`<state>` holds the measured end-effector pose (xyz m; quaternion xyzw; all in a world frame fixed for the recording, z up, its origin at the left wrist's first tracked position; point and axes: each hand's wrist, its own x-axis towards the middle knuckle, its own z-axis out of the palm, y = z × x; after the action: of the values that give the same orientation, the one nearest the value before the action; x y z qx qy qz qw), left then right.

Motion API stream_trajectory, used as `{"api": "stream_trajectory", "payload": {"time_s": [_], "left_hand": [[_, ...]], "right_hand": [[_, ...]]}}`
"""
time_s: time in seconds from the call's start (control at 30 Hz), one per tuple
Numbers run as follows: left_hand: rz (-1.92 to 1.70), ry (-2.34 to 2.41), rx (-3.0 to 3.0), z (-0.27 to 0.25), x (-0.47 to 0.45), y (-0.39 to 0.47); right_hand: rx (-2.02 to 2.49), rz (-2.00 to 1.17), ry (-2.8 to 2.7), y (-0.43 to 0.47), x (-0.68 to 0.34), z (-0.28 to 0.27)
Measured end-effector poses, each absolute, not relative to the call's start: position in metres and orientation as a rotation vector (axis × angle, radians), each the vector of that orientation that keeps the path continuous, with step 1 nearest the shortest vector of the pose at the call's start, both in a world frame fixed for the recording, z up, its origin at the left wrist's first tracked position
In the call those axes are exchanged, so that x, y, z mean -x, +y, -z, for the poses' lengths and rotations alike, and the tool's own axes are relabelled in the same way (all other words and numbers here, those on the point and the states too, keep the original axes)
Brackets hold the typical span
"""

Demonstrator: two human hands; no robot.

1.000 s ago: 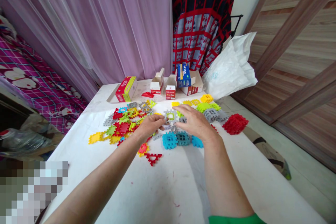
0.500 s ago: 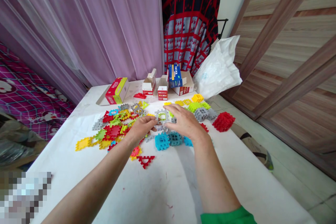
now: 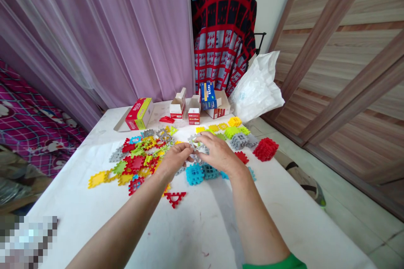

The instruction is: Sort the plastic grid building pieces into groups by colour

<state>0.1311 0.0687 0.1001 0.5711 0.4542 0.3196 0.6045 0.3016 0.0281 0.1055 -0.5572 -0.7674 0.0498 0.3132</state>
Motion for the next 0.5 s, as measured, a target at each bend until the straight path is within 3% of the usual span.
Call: {"api": "stream_trajectory", "payload": {"time_s": [0.5], "left_hand": [[-0.671,1.117,-1.443,-0.093,-0.114,0.061]], "right_hand": [[1.656,-0.129,-2.147,0.015,-0.293,-0.107]]}}
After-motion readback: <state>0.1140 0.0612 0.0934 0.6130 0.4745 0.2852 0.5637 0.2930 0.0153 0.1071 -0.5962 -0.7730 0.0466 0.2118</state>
